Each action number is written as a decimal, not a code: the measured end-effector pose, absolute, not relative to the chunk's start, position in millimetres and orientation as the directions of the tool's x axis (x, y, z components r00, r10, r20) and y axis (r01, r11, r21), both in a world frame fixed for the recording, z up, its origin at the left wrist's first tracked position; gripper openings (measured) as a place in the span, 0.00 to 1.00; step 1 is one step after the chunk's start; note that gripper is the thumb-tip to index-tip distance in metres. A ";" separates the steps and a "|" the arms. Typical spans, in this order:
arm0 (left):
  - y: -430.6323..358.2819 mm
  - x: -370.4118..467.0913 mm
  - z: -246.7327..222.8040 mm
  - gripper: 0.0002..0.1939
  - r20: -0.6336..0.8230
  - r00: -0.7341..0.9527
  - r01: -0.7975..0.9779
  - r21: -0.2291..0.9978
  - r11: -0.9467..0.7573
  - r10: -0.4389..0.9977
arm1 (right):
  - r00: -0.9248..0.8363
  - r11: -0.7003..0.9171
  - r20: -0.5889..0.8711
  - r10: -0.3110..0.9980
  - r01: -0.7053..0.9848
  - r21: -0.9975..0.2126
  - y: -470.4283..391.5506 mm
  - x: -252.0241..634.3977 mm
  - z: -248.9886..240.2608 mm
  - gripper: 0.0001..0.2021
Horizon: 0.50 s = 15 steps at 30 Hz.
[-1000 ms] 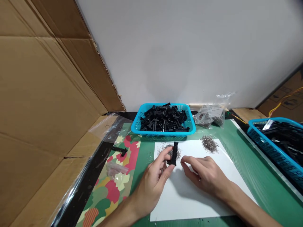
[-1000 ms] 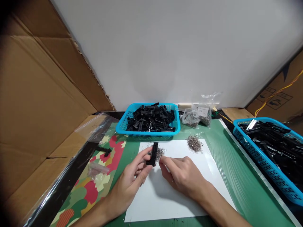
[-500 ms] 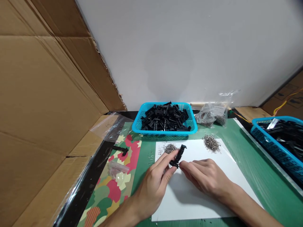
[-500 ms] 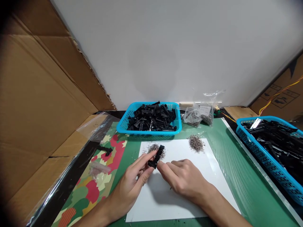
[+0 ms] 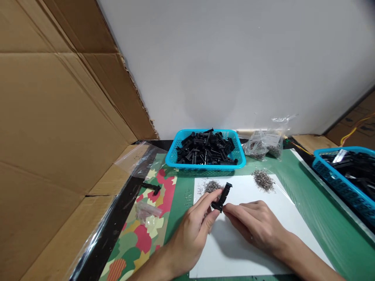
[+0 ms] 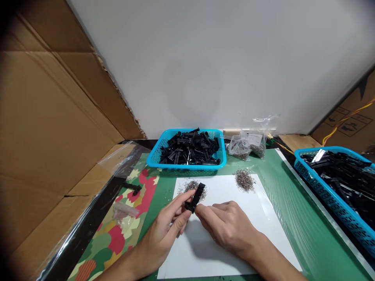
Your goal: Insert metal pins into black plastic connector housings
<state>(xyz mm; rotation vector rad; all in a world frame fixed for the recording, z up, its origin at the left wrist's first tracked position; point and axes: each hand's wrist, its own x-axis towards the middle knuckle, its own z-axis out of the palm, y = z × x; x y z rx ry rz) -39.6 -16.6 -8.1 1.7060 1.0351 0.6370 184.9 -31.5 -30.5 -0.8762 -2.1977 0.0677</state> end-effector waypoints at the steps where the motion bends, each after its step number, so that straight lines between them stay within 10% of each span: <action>1: -16.6 -39.1 -7.7 0.27 -0.068 0.500 0.319 0.941 -0.111 0.863 | -0.478 0.761 0.627 0.615 0.569 -0.313 -31.5 185.2 -31.5 0.10; 15: -14.8 -33.3 -7.1 0.35 -0.242 0.577 -0.007 0.954 0.301 0.780 | -0.345 0.711 0.626 0.699 0.425 -0.560 -25.3 188.1 -19.5 0.07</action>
